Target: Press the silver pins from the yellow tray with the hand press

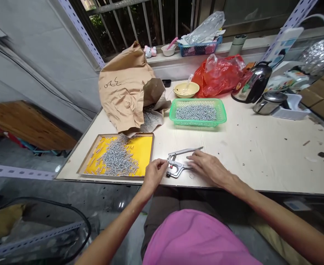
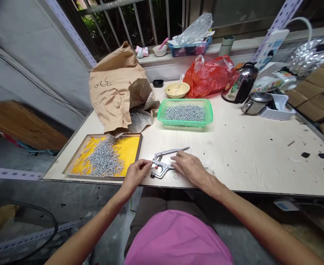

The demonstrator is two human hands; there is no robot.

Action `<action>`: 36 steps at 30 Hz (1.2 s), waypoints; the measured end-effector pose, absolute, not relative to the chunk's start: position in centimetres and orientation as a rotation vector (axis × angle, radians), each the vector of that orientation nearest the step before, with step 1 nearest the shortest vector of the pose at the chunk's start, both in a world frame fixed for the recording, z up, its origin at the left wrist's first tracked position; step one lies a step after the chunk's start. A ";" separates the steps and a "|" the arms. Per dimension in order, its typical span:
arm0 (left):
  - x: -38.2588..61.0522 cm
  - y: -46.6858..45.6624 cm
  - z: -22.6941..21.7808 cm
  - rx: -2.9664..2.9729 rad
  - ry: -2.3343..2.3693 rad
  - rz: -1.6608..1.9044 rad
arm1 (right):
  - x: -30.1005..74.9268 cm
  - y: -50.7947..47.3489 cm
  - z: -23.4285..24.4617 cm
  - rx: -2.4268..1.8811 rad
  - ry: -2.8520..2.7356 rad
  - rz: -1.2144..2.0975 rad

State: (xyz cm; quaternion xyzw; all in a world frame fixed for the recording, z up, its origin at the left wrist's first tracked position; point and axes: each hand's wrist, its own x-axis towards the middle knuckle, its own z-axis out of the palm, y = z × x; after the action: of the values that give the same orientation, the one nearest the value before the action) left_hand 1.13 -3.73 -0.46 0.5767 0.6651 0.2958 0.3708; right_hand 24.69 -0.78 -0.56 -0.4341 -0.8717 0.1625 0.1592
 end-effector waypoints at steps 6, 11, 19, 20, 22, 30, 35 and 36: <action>0.8 -2.4 -2.1 1.257 1.692 0.604 | 25.0 -3.2 -2.9 -1.356 -2.528 0.498; 1.2 -2.9 -2.0 1.233 1.720 0.530 | 25.3 -3.2 -3.4 -1.365 -2.567 0.451; 1.6 -3.0 -1.9 1.138 1.791 0.402 | 25.2 -3.1 -3.7 -1.355 -2.562 0.519; 1.6 -3.0 -1.9 1.133 1.782 0.394 | 25.3 -3.1 -3.7 -1.357 -2.559 0.520; 1.5 -2.8 -1.8 1.098 1.751 0.362 | 25.3 -3.1 -3.7 -1.364 -2.555 0.512; 1.2 -1.7 -0.4 1.163 1.657 0.100 | 25.2 -3.2 -3.6 -1.345 -2.581 0.463; 1.7 -0.9 0.6 1.276 1.648 -0.053 | 25.2 -3.2 -3.7 -1.382 -2.603 0.417; 1.8 -0.8 0.7 1.274 1.638 -0.060 | 25.2 -3.2 -3.8 -1.380 -2.606 0.412</action>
State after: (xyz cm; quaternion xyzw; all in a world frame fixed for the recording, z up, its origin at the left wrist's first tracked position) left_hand 1.77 -0.76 0.72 0.5287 0.6798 -0.0251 0.5077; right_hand 25.22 -3.21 -3.76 -0.4618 -0.8723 0.1381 0.0820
